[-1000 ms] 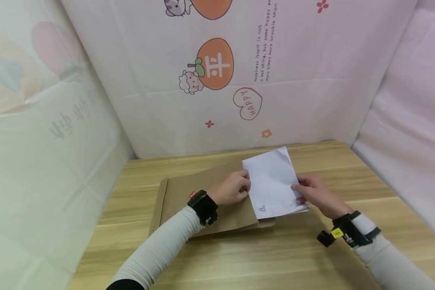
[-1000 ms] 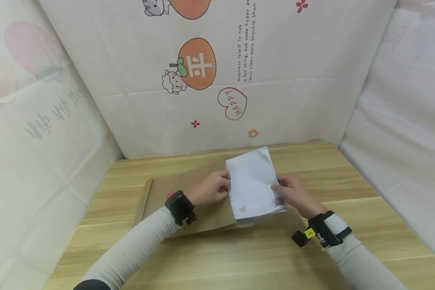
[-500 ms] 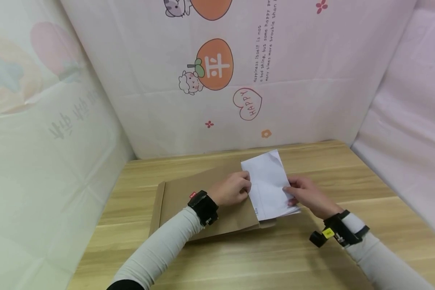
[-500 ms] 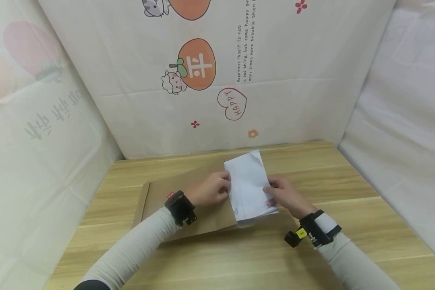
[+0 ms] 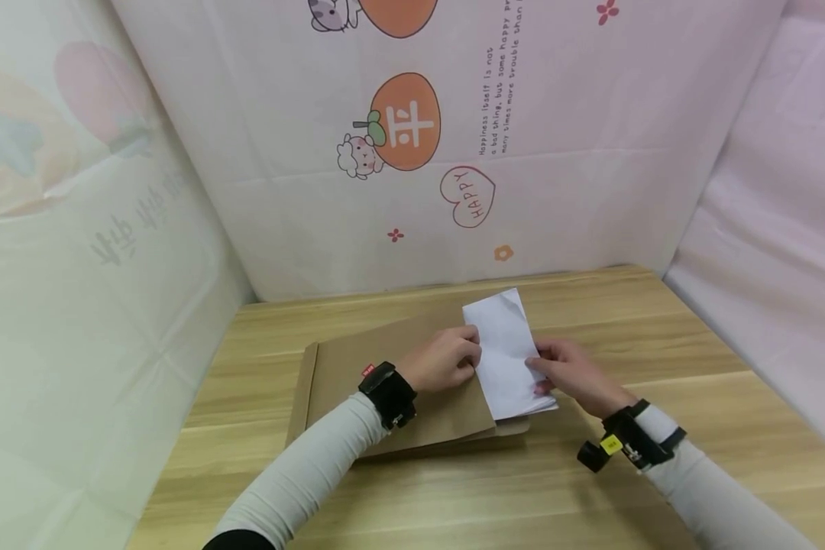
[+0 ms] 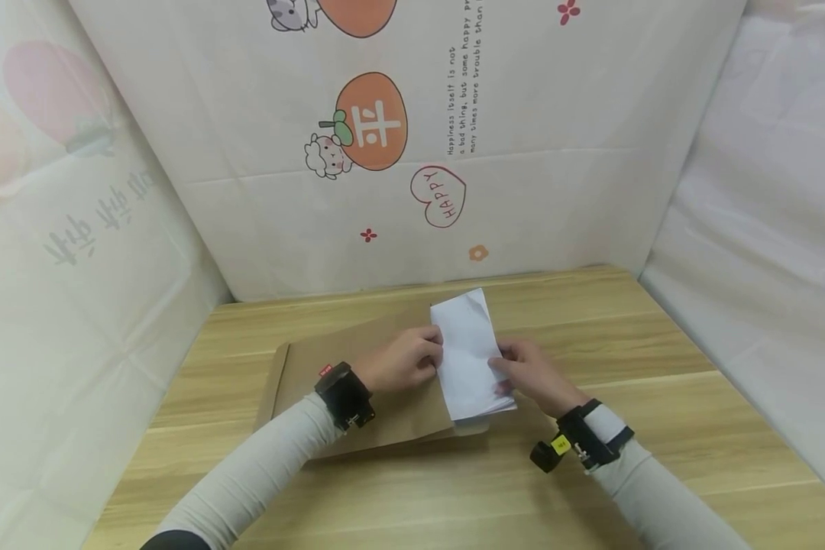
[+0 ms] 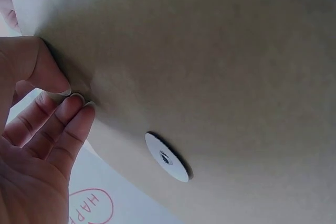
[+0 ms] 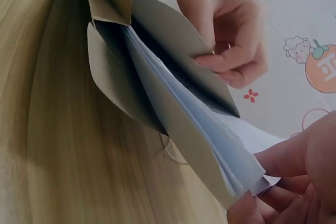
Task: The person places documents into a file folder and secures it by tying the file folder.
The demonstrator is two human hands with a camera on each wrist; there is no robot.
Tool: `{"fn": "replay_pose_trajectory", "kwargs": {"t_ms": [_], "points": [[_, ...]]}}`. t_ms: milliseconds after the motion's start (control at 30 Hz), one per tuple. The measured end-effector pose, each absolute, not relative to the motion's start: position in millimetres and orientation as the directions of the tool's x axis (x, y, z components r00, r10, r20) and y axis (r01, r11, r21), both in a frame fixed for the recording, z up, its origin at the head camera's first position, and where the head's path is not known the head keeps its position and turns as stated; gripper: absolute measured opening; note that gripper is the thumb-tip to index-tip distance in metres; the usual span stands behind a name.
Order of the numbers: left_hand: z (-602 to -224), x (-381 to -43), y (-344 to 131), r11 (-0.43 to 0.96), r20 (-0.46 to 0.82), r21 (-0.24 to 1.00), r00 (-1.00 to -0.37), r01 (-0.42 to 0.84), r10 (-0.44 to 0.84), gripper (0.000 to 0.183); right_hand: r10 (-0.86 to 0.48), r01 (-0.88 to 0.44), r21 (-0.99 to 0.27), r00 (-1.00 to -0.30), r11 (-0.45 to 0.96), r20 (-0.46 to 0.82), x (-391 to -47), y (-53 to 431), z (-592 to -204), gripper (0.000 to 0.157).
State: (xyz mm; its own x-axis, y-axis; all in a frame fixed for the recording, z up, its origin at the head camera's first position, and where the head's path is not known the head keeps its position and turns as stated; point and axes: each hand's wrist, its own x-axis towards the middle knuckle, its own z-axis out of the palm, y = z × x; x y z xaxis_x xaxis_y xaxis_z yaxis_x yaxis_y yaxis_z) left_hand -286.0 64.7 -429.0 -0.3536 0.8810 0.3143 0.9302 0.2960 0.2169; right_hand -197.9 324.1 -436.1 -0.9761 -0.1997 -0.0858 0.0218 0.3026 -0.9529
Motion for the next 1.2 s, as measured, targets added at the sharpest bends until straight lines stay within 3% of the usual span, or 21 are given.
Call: {"fn": "replay_pose_trajectory", "kwargs": {"t_ms": [633, 1200], "points": [[-427.1, -281.4, 72.2, 0.26, 0.306, 0.18, -0.305, 0.949, 0.902, 0.012, -0.295, 0.064, -0.977, -0.947, 0.205, -0.125, -201.0, 290.1, -451.0, 0.034], [-428.2, -275.8, 76.8, 0.206, 0.359, 0.175, -0.257, 0.963, 0.897, 0.014, -0.335, 0.041, -0.969, -0.934, 0.244, -0.124, -204.0, 274.6, -458.0, 0.031]]}}
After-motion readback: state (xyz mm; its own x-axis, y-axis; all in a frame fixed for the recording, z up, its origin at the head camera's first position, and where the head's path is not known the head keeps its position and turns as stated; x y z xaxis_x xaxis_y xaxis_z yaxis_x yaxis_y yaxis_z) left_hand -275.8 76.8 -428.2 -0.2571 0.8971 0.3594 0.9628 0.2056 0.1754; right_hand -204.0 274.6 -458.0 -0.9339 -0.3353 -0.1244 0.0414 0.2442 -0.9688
